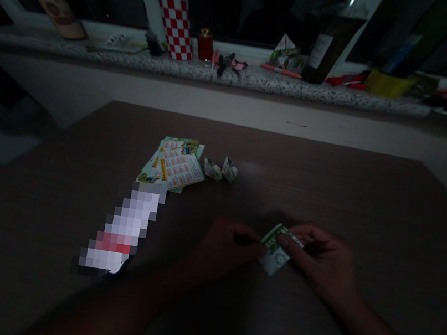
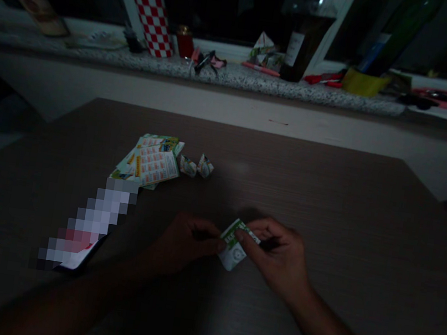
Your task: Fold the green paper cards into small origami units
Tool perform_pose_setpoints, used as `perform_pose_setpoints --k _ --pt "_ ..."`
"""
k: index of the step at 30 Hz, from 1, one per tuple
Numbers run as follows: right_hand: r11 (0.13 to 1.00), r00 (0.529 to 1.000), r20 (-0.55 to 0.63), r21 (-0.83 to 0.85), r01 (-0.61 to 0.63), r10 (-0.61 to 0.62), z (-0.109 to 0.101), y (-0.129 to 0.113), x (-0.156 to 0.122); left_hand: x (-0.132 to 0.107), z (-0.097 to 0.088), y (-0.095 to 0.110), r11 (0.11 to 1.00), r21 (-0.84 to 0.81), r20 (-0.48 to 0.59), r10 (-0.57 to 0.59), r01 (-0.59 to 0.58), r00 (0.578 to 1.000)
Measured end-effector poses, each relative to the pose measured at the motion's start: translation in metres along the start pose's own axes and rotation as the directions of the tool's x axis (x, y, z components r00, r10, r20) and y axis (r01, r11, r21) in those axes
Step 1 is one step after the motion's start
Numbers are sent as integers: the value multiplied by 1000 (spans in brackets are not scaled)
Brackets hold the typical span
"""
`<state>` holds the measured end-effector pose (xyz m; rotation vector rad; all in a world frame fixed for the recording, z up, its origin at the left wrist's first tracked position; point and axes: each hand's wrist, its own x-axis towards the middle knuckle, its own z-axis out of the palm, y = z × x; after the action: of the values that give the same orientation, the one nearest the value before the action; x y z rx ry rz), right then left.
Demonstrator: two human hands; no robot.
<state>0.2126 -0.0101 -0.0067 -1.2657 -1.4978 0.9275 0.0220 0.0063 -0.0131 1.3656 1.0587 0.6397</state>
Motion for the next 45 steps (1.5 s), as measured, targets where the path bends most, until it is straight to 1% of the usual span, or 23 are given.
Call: perform_pose_setpoints --k 2,5,7,10,16,19,21,24,27,30,34,39,42,45 --pt "998 997 73 56 -40 36 1 0 0 0 0 0 999 -43 -44 -1 -1 999" --pt "994 972 231 82 -68 47 4 2 0 2 0 1 989 -149 -130 -11 -8 991" --pt "994 959 280 83 -71 45 5 3 0 2 1 1 977 -211 -142 -18 -13 990" --pt "995 958 284 85 -60 34 5 4 0 2 2 1 967 -254 -114 -18 -12 993" --pt "999 953 302 44 25 -37 0 4 0 0 2 0 972 -235 -76 -6 -12 997" --pt "997 951 301 18 72 -74 -2 3 0 1 2 1 955 -295 -48 -5 -10 999" --pt "997 950 304 10 75 -75 -3 3 0 2 2 0 943 -333 -35 -21 8 999" --pt "998 941 334 13 55 -56 -4 3 0 4 0 -1 937 -346 -22 -52 41 998" --pt "998 935 350 16 53 -55 -5 3 1 5 -2 -3 934 -354 -8 -45 39 999" --pt "996 934 350 -9 85 -77 -6 3 2 5 -3 -3 928 -372 -7 -40 34 999" --pt "994 926 366 -31 106 -88 -8 4 1 4 -3 -1 931 -357 -9 -79 71 997" --pt "996 933 354 -31 78 -62 -8 10 1 5 -3 1 935 -348 -17 -78 68 997" --pt "998 937 348 -42 46 -28 -7 14 2 5 -2 1 935 -345 -40 -102 83 994" --pt "998 934 355 -35 52 -37 -7 15 4 5 -2 3 945 -315 -68 -118 91 991"
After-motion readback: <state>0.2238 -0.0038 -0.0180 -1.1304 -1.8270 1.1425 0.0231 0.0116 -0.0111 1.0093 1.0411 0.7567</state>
